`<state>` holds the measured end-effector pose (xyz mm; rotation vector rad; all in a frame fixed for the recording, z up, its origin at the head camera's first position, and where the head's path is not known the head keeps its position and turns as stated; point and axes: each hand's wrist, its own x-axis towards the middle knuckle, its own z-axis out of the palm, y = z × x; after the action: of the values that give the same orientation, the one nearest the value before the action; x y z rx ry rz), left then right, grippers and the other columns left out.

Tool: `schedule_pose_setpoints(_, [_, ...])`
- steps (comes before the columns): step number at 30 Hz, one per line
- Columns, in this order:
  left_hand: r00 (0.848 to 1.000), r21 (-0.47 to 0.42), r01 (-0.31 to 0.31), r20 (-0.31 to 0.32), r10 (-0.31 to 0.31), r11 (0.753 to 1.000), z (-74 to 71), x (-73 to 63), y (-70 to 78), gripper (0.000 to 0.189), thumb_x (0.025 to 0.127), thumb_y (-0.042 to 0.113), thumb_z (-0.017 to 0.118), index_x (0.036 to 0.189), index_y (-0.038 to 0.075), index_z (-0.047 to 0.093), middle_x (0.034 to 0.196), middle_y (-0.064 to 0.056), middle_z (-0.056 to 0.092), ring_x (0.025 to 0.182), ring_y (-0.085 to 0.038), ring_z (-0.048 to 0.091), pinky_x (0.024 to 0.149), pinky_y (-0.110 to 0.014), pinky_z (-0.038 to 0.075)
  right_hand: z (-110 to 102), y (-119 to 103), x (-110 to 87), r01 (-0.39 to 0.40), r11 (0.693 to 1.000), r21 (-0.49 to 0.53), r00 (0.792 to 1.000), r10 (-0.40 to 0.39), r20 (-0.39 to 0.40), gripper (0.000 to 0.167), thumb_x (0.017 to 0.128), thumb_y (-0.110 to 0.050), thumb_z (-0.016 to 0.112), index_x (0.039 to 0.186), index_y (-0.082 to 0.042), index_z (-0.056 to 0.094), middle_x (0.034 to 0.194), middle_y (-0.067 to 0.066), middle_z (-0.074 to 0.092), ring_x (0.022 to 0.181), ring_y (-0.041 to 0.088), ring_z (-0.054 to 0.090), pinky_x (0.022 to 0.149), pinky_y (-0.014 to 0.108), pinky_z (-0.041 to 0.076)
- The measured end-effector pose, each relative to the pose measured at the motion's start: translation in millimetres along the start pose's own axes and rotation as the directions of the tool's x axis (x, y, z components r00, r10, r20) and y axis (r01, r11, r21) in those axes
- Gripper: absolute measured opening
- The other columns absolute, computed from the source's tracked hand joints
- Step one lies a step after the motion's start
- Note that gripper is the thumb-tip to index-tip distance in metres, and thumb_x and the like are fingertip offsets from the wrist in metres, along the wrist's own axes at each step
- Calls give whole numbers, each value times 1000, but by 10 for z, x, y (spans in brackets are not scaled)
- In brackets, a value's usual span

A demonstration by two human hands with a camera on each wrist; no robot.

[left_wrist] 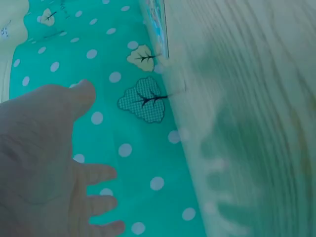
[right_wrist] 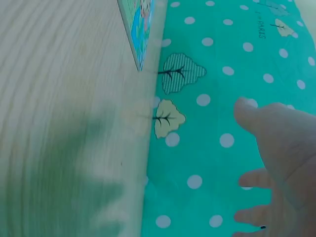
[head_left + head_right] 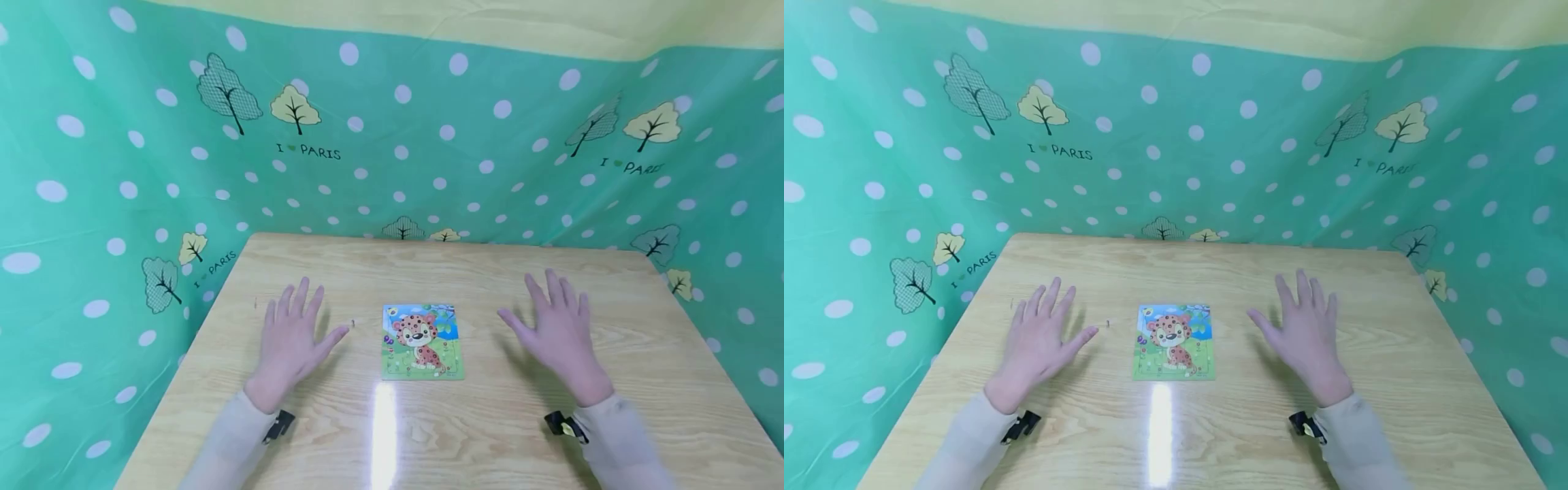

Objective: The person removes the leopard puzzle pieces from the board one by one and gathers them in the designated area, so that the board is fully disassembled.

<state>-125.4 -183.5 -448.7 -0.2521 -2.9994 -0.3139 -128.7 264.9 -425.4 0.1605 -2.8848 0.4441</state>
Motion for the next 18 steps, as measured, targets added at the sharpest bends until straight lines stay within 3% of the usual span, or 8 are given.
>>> schedule_pose_setpoints(8, [998,-128,-56,-7,56,990,136,2,80,93,95,65,68,163,8,42,175,-22,27,155,-52,36,122,-71,35,203,-178,49,81,972,220,991,-56,-118,58,100,-35,73,143,2,62,160,33,46,143,60,44,112,79,35])
schedule_pose_setpoints(18, [993,-279,-62,76,86,958,256,-49,217,83,97,55,71,161,9,45,170,-23,37,151,-51,42,118,-74,37,396,-390,53,61,942,330,997,-44,-59,50,102,-33,72,141,-1,65,154,26,56,143,51,50,118,72,37])
